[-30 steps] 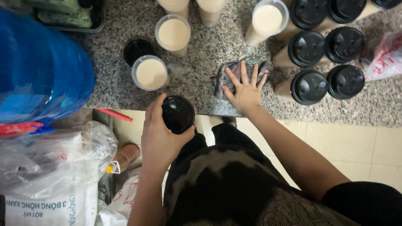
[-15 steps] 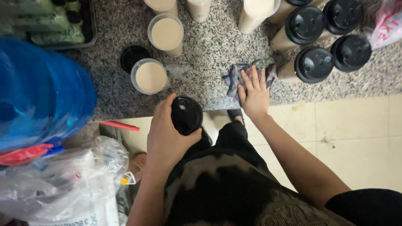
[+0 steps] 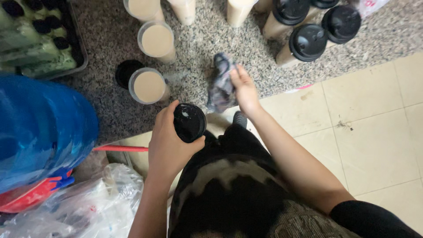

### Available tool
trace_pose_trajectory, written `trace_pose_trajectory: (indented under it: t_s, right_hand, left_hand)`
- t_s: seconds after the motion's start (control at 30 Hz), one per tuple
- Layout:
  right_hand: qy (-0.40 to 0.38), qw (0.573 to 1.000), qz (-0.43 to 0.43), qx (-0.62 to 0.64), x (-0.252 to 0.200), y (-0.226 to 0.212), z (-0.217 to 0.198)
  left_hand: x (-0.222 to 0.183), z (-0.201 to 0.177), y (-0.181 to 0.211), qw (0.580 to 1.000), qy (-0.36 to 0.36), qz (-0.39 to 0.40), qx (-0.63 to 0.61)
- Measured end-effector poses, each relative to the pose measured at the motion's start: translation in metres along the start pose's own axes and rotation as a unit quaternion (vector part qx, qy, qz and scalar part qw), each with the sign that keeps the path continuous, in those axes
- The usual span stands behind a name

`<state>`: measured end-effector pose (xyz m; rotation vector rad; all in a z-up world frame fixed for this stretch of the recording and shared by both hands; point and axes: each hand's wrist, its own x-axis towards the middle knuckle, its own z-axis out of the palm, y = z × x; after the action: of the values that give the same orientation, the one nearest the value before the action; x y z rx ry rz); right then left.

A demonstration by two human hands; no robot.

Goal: The person puts black plastic lids onto a series of plastic cups filled with a beige liquid and then wipes the counter with a cloth.

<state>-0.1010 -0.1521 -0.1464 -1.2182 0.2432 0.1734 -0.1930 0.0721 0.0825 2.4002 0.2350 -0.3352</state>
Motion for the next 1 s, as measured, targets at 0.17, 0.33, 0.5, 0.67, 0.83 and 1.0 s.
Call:
trace_pose_trajectory:
  t_s: [0.17, 0.33, 0.5, 0.67, 0.83, 1.0]
  right_hand:
    - [0.053, 0.988, -0.035, -0.141, -0.005, -0.034, -0.039]
    - [0.144, 0.85, -0.208, -0.461, -0.032, -0.04, -0.046]
    - [-0.006, 0.736, -0.099, -0.669, -0.04, -0.017, -0.002]
    - [0.024, 0.674, -0.162, -0.721, -0.031, 0.031, 0.036]
    - [0.014, 0.687, -0.183, -0.703, -0.009, 0.032, 0.006]
    - [-0.042, 0.75, -0.268, -0.604, -0.022, -0.013, -0.065]
  left_hand:
    - [-0.001, -0.003, 0.011, 0.999, 0.021, 0.025, -0.024]
    - [-0.002, -0.002, 0.014, 1.0, 0.002, 0.005, -0.025]
    - [-0.001, 0.0, 0.017, 1.0, 0.006, -0.003, -0.024]
    - [-0.002, -0.001, 0.018, 0.999, -0.013, -0.035, -0.006]
    - [-0.001, 0.003, 0.019, 0.999, -0.016, -0.032, -0.008]
    - [0.006, 0.009, 0.02, 0.999, -0.021, -0.033, -0.015]
